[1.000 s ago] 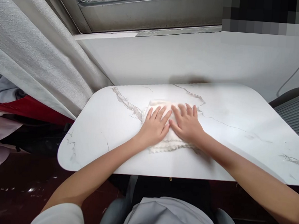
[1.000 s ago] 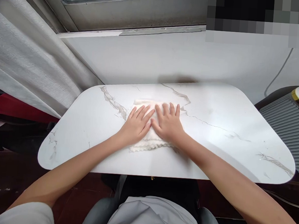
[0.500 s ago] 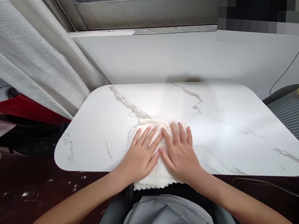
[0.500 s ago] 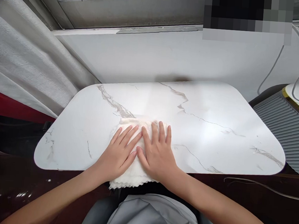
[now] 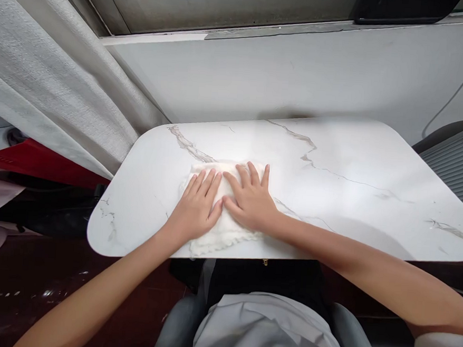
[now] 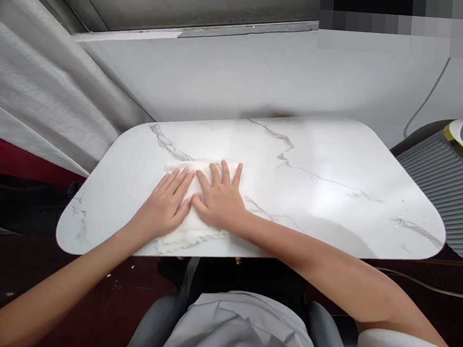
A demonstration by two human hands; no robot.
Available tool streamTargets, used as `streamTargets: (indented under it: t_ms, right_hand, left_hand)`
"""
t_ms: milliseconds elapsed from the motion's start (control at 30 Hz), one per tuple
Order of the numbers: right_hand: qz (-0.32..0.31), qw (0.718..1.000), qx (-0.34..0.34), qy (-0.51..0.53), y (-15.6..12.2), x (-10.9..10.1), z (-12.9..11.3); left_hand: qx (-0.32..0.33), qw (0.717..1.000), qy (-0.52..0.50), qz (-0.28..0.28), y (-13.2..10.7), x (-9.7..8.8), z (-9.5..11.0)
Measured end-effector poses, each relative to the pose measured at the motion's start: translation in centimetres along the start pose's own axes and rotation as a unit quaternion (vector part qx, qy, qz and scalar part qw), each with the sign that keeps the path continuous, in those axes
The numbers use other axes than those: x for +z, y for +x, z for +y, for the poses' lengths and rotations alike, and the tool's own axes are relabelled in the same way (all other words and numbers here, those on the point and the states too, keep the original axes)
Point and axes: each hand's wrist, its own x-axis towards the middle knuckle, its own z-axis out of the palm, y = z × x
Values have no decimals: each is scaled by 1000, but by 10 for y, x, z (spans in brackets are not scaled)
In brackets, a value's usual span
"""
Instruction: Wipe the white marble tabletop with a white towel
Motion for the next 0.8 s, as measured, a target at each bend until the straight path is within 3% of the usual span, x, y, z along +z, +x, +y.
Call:
streamTargets:
  t_ms: [100,200,300,400,567,800]
  right_hand:
    - [11,997,51,49,30,0,10]
    - [43,993,84,70,62,4,19]
    - [67,991,96,66,89,8,28]
    - [86,987,123,57,111,10,36]
    - [97,980,168,53,139,10,50]
    - [96,981,162,47,173,13,68]
  left_hand:
    - [-4,1000,23,9,30,-1,-11]
    - [-48,997,48,22,64,0,-20]
    - [-102,994,22,23,100,7,-30]
    - [-134,989,-16,62,130,17,-40]
    - [-136,984,-71,92,161,26,-57]
    - [-153,982,-77,83,192,29,-71]
